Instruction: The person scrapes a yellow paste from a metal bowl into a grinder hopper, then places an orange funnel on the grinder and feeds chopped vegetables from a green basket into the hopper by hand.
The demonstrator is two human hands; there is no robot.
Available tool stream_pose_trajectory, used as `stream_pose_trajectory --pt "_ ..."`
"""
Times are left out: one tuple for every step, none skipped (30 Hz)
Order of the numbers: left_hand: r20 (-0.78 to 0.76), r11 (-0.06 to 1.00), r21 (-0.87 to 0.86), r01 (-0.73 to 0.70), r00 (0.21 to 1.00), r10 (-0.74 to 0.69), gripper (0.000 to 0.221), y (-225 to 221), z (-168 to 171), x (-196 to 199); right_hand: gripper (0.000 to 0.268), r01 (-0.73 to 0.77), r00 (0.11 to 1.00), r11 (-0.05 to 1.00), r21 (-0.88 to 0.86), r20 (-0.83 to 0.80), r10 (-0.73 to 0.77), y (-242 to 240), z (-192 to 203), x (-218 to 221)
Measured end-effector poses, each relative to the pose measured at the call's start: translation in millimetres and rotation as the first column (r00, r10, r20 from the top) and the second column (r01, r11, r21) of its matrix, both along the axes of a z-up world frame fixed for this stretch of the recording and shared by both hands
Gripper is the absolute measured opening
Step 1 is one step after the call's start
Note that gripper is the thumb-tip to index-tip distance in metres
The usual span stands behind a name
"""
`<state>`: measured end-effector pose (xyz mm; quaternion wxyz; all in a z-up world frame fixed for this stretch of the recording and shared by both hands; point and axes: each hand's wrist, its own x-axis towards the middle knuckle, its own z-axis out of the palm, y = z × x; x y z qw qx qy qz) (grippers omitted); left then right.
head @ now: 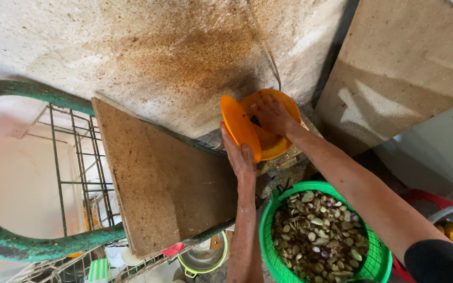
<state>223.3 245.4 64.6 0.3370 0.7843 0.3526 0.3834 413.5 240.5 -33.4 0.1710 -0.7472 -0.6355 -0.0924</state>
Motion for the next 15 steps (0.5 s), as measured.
stream_pose_trajectory --pt "0.031 0.999 -0.037 0.025 0.999 -0.024 0.085 0.0 -1.0 0.2 0.045 -0.016 0.999 0.998 -0.061 -0.046 0.013 1.6 -4.8 1.9" --pt "0.062 0.996 -0.072 0.051 0.997 -0.047 0.084 0.1 -1.5 -0.4 0.050 -0.050 0.996 0.995 -0.087 -0.084 0.042 2.6 -9.4 6.2" --pt "0.097 0.991 -0.107 0.076 0.993 -0.066 0.084 0.2 -1.5 -0.6 0.049 -0.075 0.991 0.989 -0.127 -0.122 0.059 0.4 -13.5 13.5" --pt "0.099 0.992 -0.096 0.078 0.993 -0.068 0.084 0.8 -1.2 -1.0 0.048 -0.065 0.989 0.991 -0.114 -0.140 0.049 -1.0 -17.2 21.5" --pt "0.099 0.993 -0.087 0.080 0.993 -0.071 0.083 1.3 -1.2 -2.2 0.047 -0.042 0.986 0.995 -0.093 -0.166 0.026 -6.1 -22.2 29.3" --pt "0.099 0.994 -0.078 0.082 0.992 -0.074 0.083 2.6 -1.0 -3.1 0.047 -0.019 0.980 0.997 -0.070 -0.197 0.005 -9.8 -26.8 36.4" --pt "0.101 0.994 -0.068 0.087 0.992 -0.080 0.083 2.9 -0.8 -4.5 0.046 0.018 0.977 0.999 -0.051 -0.213 -0.028 -13.4 -31.2 41.1" --pt "0.103 0.994 -0.059 0.092 0.991 -0.086 0.083 3.3 -0.4 -5.5 0.045 0.058 0.975 0.997 -0.056 -0.209 -0.069 -16.1 -35.2 42.7" --pt "0.103 0.994 -0.049 0.102 0.990 -0.097 0.084 3.2 -0.4 -5.9 0.044 0.094 0.975 0.994 -0.056 -0.197 -0.104 -16.5 -39.1 41.3" --pt "0.111 0.992 -0.072 0.106 0.989 -0.098 0.083 1.8 -0.1 -6.7 0.043 0.093 0.980 0.994 -0.048 -0.174 -0.100 -19.0 -41.8 38.6" --pt "0.123 0.990 -0.088 0.114 0.987 -0.103 0.081 2.1 1.6 -6.8 0.042 0.079 0.988 0.996 -0.035 -0.128 -0.083 -13.1 -40.6 34.7" --pt "0.134 0.987 -0.105 0.122 0.985 -0.107 0.080 1.3 3.6 -6.4 0.041 0.074 0.994 0.997 -0.022 -0.084 -0.075 -9.4 -37.5 31.1" --pt "0.085 0.992 -0.084 0.089 0.993 -0.082 0.082 1.3 6.4 -5.7 0.041 0.074 0.996 0.997 0.000 -0.042 -0.074 -2.2 -32.2 25.9" --pt "0.036 0.996 -0.062 0.058 0.998 -0.056 0.083 1.3 8.7 -4.4 0.040 0.055 0.998 0.995 0.079 0.025 -0.057 5.6 -24.7 24.0" --pt "-0.014 0.999 -0.042 0.028 0.999 -0.029 0.085 0.1 9.5 -4.5 0.039 0.033 0.993 0.986 0.163 0.104 -0.050 7.2 -17.9 21.8"
